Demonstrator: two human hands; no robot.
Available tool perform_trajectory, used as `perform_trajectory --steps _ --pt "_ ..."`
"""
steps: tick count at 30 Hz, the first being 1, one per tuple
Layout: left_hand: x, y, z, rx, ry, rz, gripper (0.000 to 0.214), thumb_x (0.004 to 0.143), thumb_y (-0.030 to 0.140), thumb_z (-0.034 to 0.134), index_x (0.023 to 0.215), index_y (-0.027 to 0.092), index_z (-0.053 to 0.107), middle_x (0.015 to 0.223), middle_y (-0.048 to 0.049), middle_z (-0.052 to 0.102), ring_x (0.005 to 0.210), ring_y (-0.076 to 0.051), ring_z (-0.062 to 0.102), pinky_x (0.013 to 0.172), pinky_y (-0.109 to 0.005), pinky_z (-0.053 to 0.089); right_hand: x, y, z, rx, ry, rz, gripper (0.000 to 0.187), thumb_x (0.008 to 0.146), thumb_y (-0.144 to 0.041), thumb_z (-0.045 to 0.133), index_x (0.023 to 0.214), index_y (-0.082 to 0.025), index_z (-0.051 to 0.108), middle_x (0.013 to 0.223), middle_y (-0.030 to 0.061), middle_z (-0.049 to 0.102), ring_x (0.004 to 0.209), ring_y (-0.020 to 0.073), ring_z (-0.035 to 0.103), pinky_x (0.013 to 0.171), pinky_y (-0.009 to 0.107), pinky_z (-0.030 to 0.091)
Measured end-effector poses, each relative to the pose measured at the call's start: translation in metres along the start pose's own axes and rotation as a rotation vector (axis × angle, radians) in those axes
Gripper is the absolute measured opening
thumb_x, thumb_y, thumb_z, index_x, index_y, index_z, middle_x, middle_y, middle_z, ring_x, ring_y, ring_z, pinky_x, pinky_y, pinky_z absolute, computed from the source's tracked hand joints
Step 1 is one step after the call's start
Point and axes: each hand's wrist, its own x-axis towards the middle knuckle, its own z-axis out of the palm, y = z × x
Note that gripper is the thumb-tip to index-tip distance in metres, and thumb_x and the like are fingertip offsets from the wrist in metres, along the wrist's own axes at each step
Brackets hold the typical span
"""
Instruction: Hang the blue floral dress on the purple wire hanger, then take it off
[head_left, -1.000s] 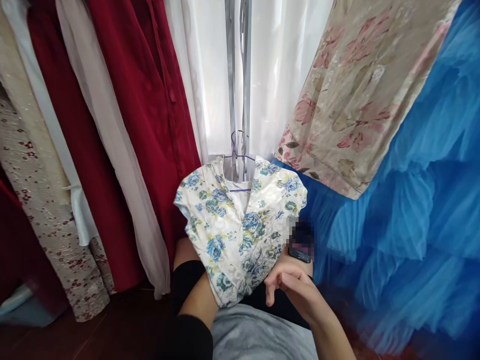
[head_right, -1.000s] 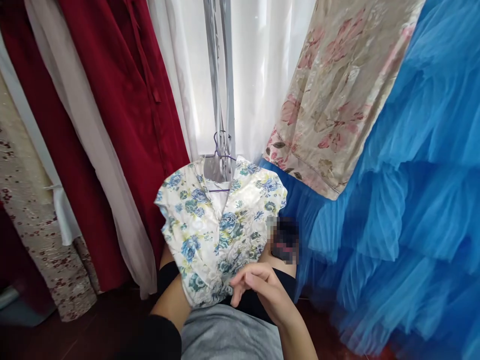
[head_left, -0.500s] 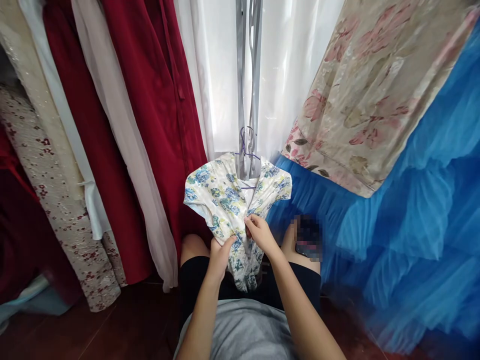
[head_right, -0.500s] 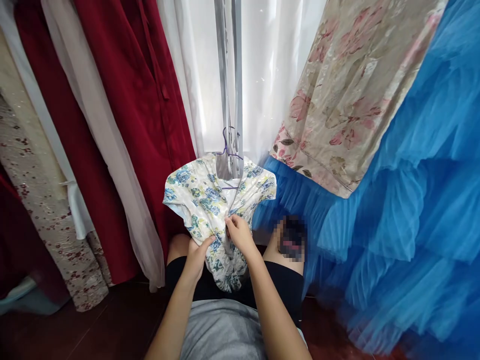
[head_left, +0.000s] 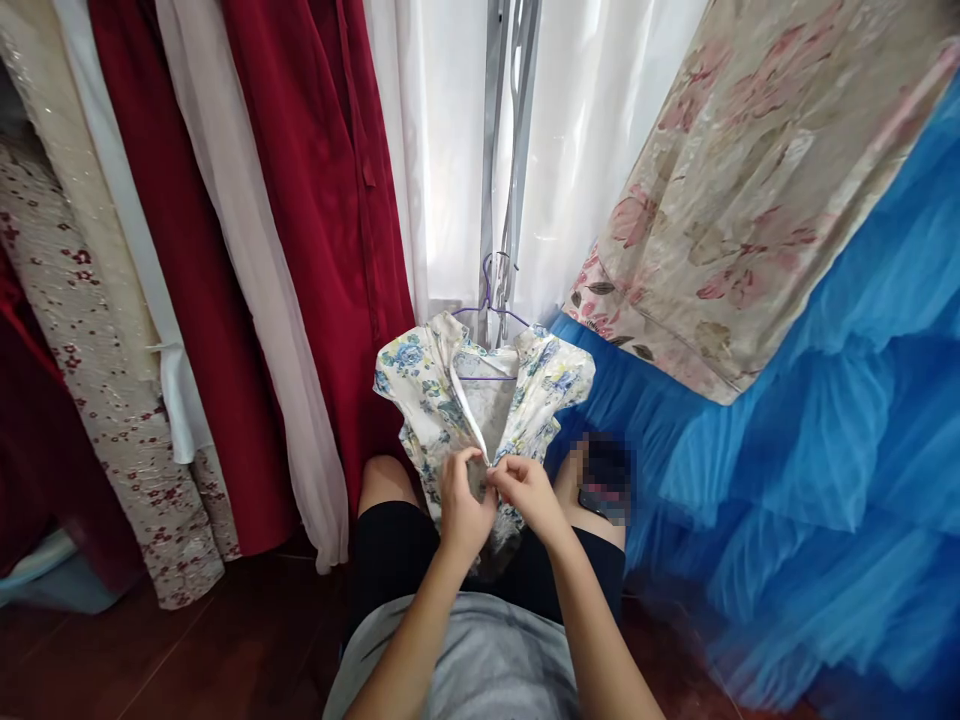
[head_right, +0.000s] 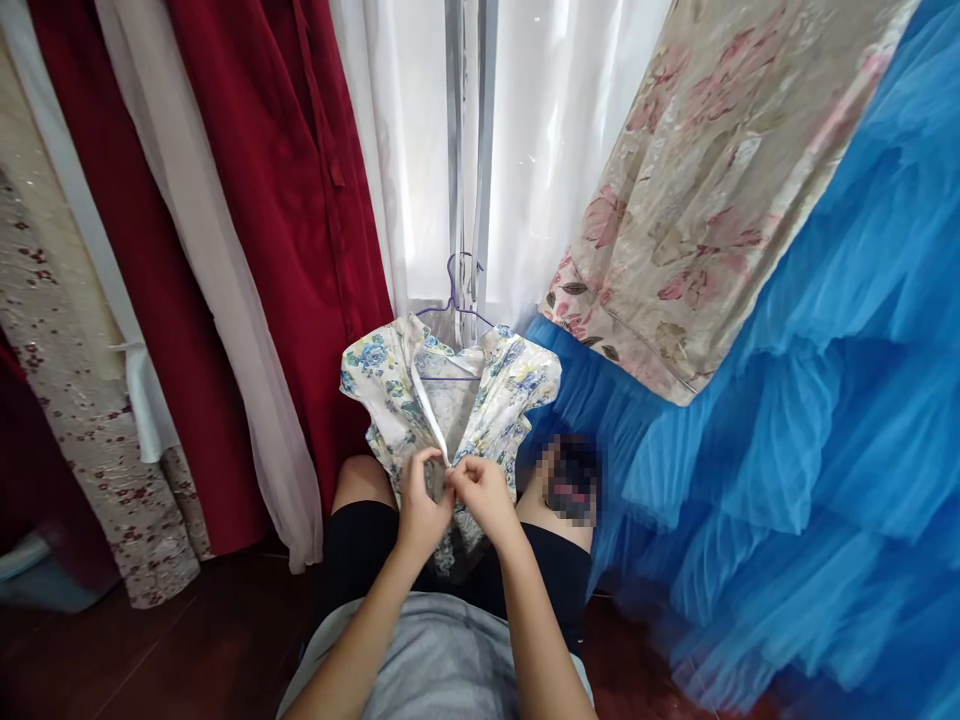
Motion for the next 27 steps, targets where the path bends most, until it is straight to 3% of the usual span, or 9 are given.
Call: perform_trajectory --steps 2,5,9,13,17,20,24,27 --pt "-0.002 0.008 0.011 -0.059 -0.064 -0.059 0.031 0.079 0.021 0.065 0.109 0.027 0.058 0.108 -0.0124 0.066 0.107 -0.03 0.061 0.098 -0.043 0.045 -0.004 -0.004 0.001 -0.07 -0.043 0.004 0.029 0.081 -0.033 0.065 0.058 -0.019 0.055 0.047 -0.0024 0.053 0.044 0.011 0.043 0.048 0.024 0.03" --pt "-0.004 0.009 0.013 -0.099 -0.086 -0.074 0.006 0.084 0.028 0.063 0.09 0.028 0.059 0.088 -0.0066 0.067 0.087 -0.026 0.065 0.084 -0.038 0.048 -0.008 -0.008 -0.002 -0.113 -0.051 0.015 0.029 0.082 -0.035 0.067 0.06 -0.017 0.061 0.044 -0.0019 0.053 0.042 0.0109 0.044 0.046 0.024 0.03" --pt "0.001 0.009 0.006 -0.051 -0.181 -0.006 0.008 0.087 0.029 0.062 0.08 0.028 0.057 0.078 -0.0042 0.066 0.077 -0.023 0.065 0.076 -0.034 0.049 0.002 -0.014 -0.002 0.037 0.096 0.012 0.035 0.08 -0.043 0.069 0.059 -0.017 0.061 0.041 -0.0005 0.053 0.038 0.0107 0.042 0.044 0.025 0.031" --pt "0.01 0.014 0.006 0.047 -0.265 0.037 0.009 0.081 0.018 0.062 0.077 0.025 0.057 0.075 -0.0033 0.064 0.072 -0.02 0.063 0.071 -0.031 0.048 0.047 -0.045 -0.004 0.152 0.198 -0.019 0.031 0.073 -0.041 0.072 0.057 -0.017 0.063 0.04 -0.0006 0.051 0.036 0.0093 0.038 0.039 0.024 0.028" --pt "0.011 0.021 0.008 0.175 -0.334 0.047 0.013 0.076 0.009 0.059 0.076 0.021 0.056 0.073 -0.0001 0.062 0.07 -0.017 0.062 0.068 -0.027 0.044 0.109 -0.102 -0.013 0.19 0.247 -0.089 0.023 0.07 -0.031 0.073 0.056 -0.015 0.063 0.046 0.0002 0.055 0.039 0.0078 0.042 0.039 0.021 0.032" --pt "0.008 0.022 0.005 0.257 -0.415 0.035 0.016 0.074 0.006 0.06 0.077 0.021 0.056 0.07 0.0013 0.061 0.067 -0.016 0.061 0.065 -0.025 0.042 0.134 -0.139 -0.018 0.209 0.269 -0.083 0.019 0.071 -0.022 0.07 0.055 -0.014 0.063 0.047 -0.0002 0.054 0.039 0.0065 0.041 0.037 0.02 0.029" --pt "0.018 0.024 -0.002 0.192 -0.469 0.096 0.011 0.079 0.011 0.063 0.083 0.02 0.058 0.076 -0.0006 0.064 0.073 -0.018 0.064 0.071 -0.028 0.047 0.128 -0.153 -0.022 0.165 0.198 -0.17 0.018 0.076 -0.022 0.068 0.061 -0.013 0.065 0.049 -0.0005 0.055 0.039 0.006 0.04 0.038 0.02 0.029" --pt "0.053 0.04 -0.009 0.078 -0.421 0.186 0.013 0.089 0.019 0.06 0.102 0.021 0.061 0.089 -0.0037 0.069 0.083 -0.019 0.066 0.079 -0.03 0.05 0.111 -0.147 -0.025 0.081 0.198 -0.237 0.02 0.081 -0.029 0.066 0.068 -0.014 0.068 0.048 -0.0013 0.055 0.038 0.0073 0.042 0.039 0.02 0.031"
